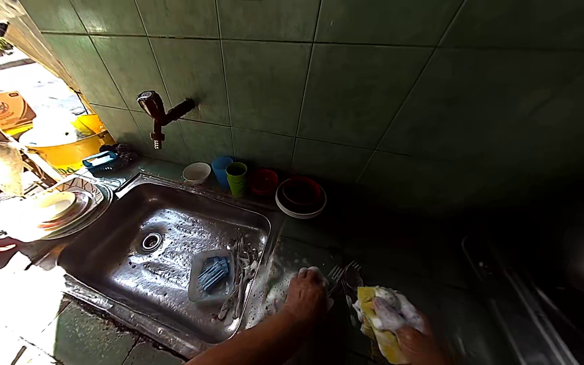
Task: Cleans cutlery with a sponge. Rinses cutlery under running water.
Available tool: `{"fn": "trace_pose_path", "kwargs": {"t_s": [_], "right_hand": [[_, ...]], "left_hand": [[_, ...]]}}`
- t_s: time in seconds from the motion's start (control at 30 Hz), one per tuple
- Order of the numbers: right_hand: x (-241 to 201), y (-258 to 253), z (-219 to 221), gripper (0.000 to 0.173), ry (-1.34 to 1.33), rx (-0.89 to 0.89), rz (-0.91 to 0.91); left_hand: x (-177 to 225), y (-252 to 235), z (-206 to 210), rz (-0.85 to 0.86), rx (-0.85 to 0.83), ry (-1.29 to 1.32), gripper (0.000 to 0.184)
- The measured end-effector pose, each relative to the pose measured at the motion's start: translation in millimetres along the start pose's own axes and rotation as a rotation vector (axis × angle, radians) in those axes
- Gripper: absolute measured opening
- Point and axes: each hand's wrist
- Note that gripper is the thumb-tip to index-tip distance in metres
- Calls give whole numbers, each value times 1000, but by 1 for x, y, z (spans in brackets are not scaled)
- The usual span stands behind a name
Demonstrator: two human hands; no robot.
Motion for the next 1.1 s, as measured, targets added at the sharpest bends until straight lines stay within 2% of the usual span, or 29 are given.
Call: {"fn": "trace_pose_path", "kwargs": {"t_s": [0.1, 0.3, 0.5, 0.6, 0.73, 0.87, 0.93, 1.0, 1.1], "right_hand": [[7, -2, 2, 42, 69, -52, -37], [5, -8, 7, 43, 91, -5, -15], [-8, -18, 31, 46, 99, -11, -93], [-14, -29, 21, 45, 70, 84, -147], [-15, -32, -16, 42, 89, 273, -160], [21, -9, -43, 57, 313, 419, -298], [46, 13, -47, 62, 409, 435, -360], [67, 36, -42, 62, 471, 413, -371], [89, 64, -5, 57, 448, 365, -448]], "left_hand": [[9, -5, -9, -103, -79, -70, 35], [-5, 14, -37, -267, -227, -123, 42], [-26, 33, -54, -333, -221, -93, 47], [-35, 37, -59, -342, -233, -139, 49], [-47, 42, -57, -348, -232, -202, 45], [-59, 49, -58, -365, -149, -149, 43], [-65, 54, -55, -371, -80, -118, 41], [-70, 57, -51, -409, -42, -116, 41], [-81, 61, -53, -521, -12, -69, 48]]}}
Point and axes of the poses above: each hand's wrist, its own y-axis away from the middle knuckle, its own z-axis out of the palm, x = y × z, and after that the axes turned 14 degrees about x, right-handed
